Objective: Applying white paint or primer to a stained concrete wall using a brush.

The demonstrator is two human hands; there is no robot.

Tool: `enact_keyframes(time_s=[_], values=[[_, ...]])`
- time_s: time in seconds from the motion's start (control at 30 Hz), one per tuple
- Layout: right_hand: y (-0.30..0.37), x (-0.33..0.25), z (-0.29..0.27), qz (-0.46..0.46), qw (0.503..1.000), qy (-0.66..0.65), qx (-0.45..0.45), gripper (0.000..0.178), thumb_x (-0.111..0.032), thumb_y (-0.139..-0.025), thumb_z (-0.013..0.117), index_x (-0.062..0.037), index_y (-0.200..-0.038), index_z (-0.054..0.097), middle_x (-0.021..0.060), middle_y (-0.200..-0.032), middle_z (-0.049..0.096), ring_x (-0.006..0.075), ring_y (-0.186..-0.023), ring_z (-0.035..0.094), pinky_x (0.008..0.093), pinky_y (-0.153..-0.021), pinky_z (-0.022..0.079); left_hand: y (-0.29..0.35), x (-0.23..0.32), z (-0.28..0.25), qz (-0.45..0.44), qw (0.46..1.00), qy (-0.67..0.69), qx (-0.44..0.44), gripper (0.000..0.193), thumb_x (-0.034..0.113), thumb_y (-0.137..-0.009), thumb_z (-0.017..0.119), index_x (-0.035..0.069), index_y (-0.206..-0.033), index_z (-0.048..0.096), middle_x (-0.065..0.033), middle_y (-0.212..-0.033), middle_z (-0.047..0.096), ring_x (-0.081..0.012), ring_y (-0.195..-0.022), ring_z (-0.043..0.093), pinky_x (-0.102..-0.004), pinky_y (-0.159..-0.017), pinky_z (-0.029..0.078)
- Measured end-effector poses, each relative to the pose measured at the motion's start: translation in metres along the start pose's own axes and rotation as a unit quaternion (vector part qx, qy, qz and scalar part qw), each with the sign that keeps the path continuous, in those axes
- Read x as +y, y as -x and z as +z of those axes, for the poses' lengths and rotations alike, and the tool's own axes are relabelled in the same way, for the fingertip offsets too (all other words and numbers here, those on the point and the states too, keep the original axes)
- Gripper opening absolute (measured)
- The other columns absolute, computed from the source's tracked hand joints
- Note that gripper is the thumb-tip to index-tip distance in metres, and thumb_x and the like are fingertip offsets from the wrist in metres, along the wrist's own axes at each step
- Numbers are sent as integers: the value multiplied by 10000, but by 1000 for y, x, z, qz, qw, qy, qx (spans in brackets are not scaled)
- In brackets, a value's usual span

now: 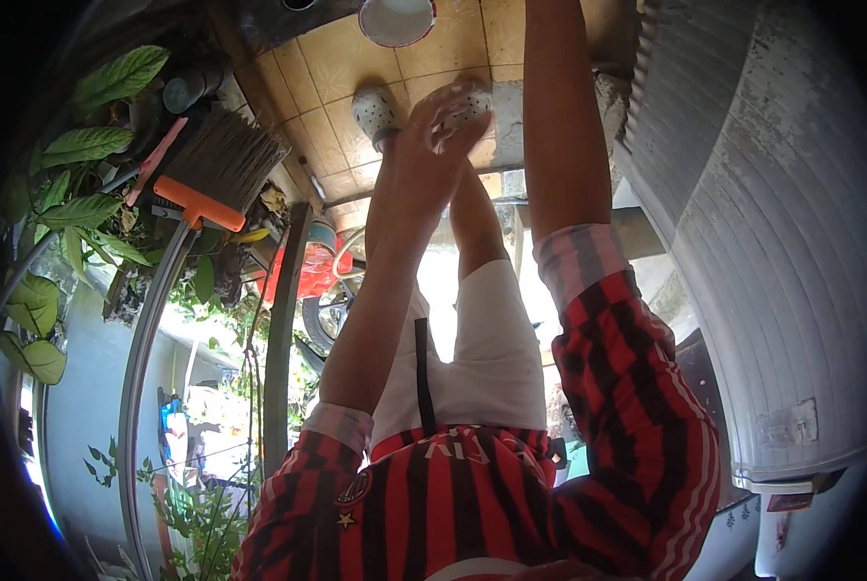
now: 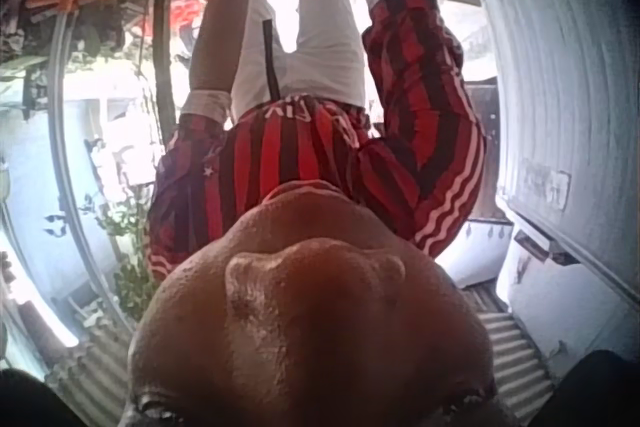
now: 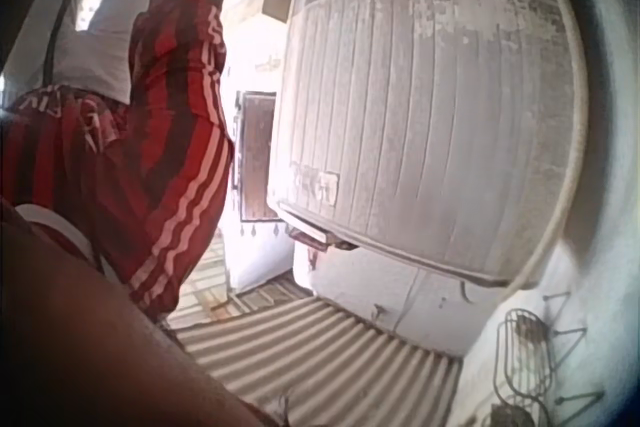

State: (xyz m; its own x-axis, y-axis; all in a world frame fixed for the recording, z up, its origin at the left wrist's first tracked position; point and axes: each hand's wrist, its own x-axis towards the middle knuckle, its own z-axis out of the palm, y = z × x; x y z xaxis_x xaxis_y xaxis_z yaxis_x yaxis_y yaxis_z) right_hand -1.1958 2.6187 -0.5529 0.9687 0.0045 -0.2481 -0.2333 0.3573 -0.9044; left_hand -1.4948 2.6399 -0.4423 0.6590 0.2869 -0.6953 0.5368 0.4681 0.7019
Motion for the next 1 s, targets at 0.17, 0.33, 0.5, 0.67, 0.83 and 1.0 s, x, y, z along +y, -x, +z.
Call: enact_keyframes(time_s=[0.17, 0.33, 0.5, 0.67, 0.83, 1.0], values=[[34, 1, 21, -67, 995, 56, 53, 160, -204, -973, 597, -44, -958, 594, 40, -664, 531, 129, -559, 480, 272, -534, 399, 9, -25, -53, -32, 995, -66, 69, 324, 150, -929, 682, -8, -1209, 647, -91, -1171, 669, -143, -1079, 604, -288, -961, 462], [41, 8, 12, -218, 923, 315, -17, 128, -128, -942, 608, -17, -882, 590, 39, -662, 552, 97, -584, 483, 273, -565, 424, 16, -31, -75, -18, 995, -71, 69, 219, 125, -907, 700, -7, -1081, 694, -111, -1187, 661, -143, -1093, 601, -287, -945, 478], [86, -66, 26, -98, 920, 368, -89, 105, -123, -930, 628, -28, -968, 651, 17, -702, 592, 77, -619, 476, 262, -578, 406, 26, -56, -158, -49, 989, -113, 81, 331, 228, -934, 686, 19, -1188, 655, -56, -1135, 668, -124, -1047, 588, -301, -903, 439], [61, -128, 0, -222, 904, 340, 132, 164, -199, -970, 635, -35, -978, 642, 10, -702, 568, 107, -619, 487, 292, -565, 400, 18, -37, -162, -69, 989, -71, 106, 288, 298, -941, 662, 78, -1125, 633, -33, -1119, 673, -144, -1035, 626, -305, -826, 438], [-5, -120, 25, -402, 840, 351, 101, 158, -169, -961, 641, -12, -961, 625, 71, -679, 565, 148, -606, 513, 318, -565, 420, -25, -76, -162, -26, 983, -151, 98, 223, 194, -910, 688, 68, -1089, 646, -55, -1080, 686, -150, -950, 656, -304, -807, 482], [-9, -64, 12, -368, 843, 391, -32, 150, -148, -934, 658, -3, -940, 622, 159, -681, 565, 270, -556, 506, 358, -546, 426, -72, -120, -124, 10, 986, -157, 47, 213, 173, -910, 703, 39, -1063, 641, -78, -1067, 682, -165, -949, 642, -297, -829, 505]])
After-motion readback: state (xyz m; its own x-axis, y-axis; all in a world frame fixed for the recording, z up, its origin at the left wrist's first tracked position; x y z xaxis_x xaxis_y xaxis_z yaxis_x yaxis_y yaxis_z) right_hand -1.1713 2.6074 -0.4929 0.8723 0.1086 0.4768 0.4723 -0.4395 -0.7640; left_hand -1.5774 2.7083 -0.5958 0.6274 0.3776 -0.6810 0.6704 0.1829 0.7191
